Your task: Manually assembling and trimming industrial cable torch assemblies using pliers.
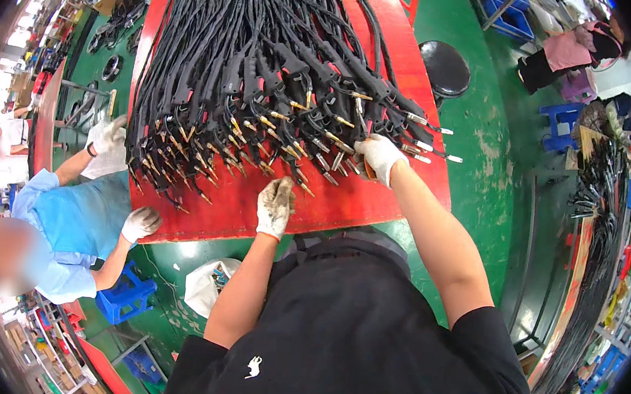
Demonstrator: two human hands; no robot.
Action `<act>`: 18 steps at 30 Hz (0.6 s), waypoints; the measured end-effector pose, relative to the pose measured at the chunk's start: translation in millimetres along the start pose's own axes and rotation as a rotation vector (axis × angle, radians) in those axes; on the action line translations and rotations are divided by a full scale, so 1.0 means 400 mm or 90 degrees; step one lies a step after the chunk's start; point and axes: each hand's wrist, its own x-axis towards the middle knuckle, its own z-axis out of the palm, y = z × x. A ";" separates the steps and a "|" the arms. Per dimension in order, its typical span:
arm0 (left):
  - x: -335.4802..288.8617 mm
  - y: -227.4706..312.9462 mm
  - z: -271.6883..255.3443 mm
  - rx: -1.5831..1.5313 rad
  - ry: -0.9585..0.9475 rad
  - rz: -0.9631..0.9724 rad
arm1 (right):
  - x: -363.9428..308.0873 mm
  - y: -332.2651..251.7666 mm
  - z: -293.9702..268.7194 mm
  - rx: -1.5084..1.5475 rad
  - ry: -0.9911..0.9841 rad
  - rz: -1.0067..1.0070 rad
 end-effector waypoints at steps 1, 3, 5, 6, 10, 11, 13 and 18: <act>0.001 -0.003 -0.004 -0.003 0.009 -0.010 | 0.004 0.005 -0.001 -0.004 0.001 -0.009; 0.007 -0.012 -0.012 -0.005 0.013 -0.012 | -0.003 -0.001 0.008 -0.012 0.002 -0.019; 0.010 -0.018 -0.016 -0.005 0.018 -0.015 | -0.009 -0.002 0.017 0.007 0.016 -0.015; 0.010 -0.020 -0.017 -0.001 0.018 -0.013 | -0.008 -0.003 0.018 0.006 0.015 -0.014; 0.002 -0.007 -0.011 0.016 -0.006 -0.007 | 0.021 -0.008 0.008 -0.085 0.040 -0.056; -0.006 -0.013 -0.008 0.010 -0.019 0.010 | 0.022 -0.013 0.008 -0.109 0.041 -0.057; -0.012 -0.029 -0.003 0.070 -0.064 0.003 | 0.045 -0.012 -0.019 -0.141 0.029 -0.057; 0.004 -0.197 -0.064 0.171 -0.046 0.071 | -0.015 -0.016 0.009 -0.158 0.053 -0.066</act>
